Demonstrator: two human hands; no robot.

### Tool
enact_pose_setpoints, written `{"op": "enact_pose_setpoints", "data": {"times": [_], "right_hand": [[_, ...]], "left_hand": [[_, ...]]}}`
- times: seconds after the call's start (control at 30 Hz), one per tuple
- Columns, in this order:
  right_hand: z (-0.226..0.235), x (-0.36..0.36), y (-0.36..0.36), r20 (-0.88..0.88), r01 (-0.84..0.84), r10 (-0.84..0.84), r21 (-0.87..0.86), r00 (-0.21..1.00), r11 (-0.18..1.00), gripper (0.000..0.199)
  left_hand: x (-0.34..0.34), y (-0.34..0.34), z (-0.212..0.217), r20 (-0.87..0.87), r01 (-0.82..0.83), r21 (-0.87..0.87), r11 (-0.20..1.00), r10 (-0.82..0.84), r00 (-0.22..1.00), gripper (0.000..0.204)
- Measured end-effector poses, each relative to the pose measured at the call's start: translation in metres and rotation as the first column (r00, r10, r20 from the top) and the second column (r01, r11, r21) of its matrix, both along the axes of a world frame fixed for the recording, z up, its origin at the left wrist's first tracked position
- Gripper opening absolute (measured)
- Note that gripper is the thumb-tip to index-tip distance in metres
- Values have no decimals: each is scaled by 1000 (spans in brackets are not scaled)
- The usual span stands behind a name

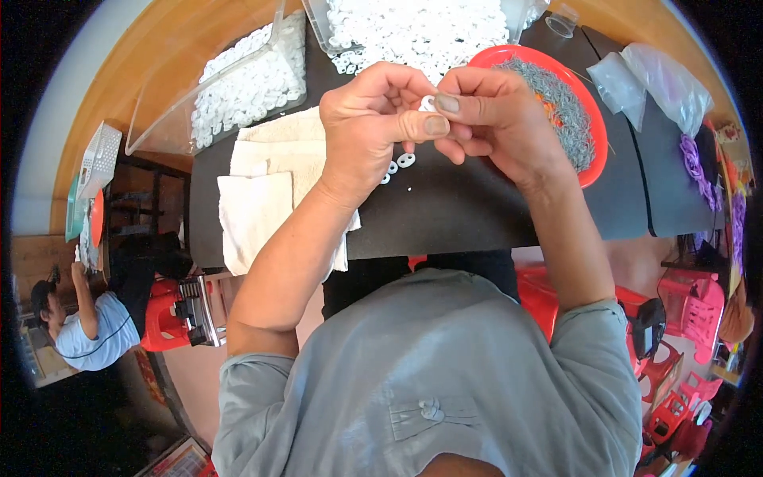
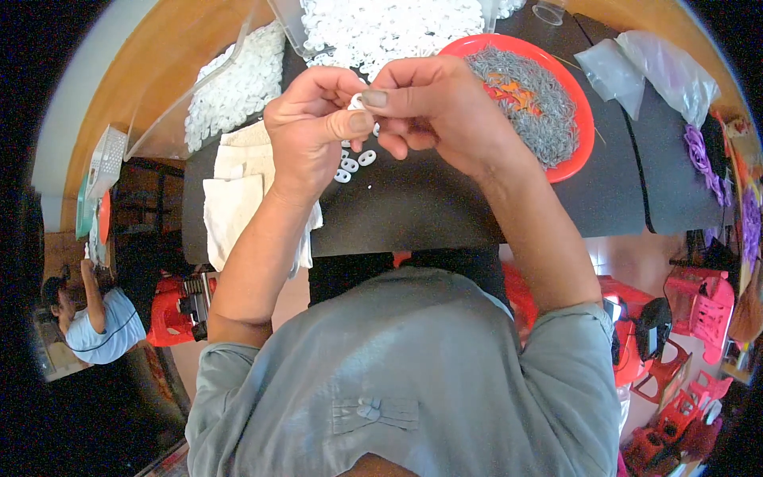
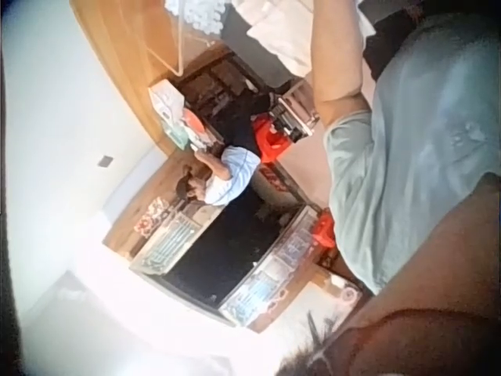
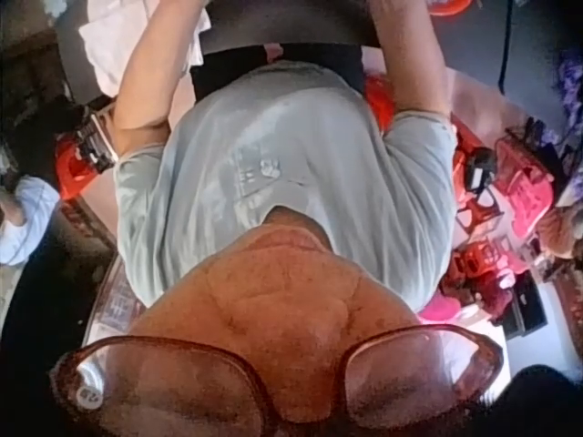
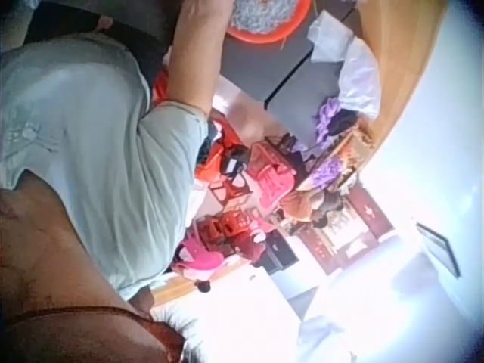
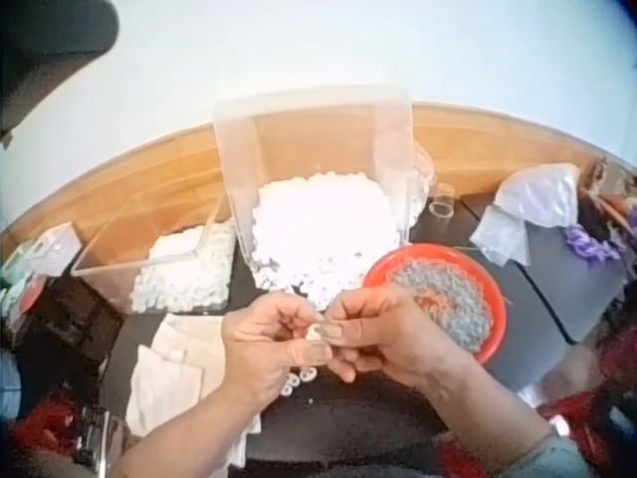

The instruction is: Manually assembling small white plastic components by threading them with thin wire.

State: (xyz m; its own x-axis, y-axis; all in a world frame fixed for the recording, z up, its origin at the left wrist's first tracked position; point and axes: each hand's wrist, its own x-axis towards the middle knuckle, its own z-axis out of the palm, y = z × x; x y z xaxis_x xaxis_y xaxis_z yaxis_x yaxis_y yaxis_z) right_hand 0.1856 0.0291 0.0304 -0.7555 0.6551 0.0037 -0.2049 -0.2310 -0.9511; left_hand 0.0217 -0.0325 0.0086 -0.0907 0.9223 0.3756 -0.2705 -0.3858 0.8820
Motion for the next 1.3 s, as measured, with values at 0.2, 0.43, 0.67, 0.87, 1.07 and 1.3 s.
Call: {"op": "enact_pose_setpoints", "data": {"times": [0.2,0.43,0.67,0.87,1.07,1.3], "right_hand": [[-3,-1,0,-37,-20,19,-33,999,999,19],[-5,-4,-3,-71,-37,37,1,997,999,18],[-4,-5,6,-22,70,-69,39,997,997,17],[-3,-2,7,0,153,-154,90,988,984,16],[-5,-8,3,54,180,-189,140,981,974,16],[48,9,-55,-64,64,-26,707,998,705,14]], "left_hand": [[0,0,2,12,35,39,999,-36,999,22],[-6,5,-7,-27,22,104,994,-20,999,22],[0,10,-1,-28,-58,4,998,58,998,25],[-5,8,-2,-137,-108,24,994,110,984,28],[-2,4,0,-146,-132,149,980,154,977,28],[-45,-6,59,-91,-596,281,752,640,763,19]]}}
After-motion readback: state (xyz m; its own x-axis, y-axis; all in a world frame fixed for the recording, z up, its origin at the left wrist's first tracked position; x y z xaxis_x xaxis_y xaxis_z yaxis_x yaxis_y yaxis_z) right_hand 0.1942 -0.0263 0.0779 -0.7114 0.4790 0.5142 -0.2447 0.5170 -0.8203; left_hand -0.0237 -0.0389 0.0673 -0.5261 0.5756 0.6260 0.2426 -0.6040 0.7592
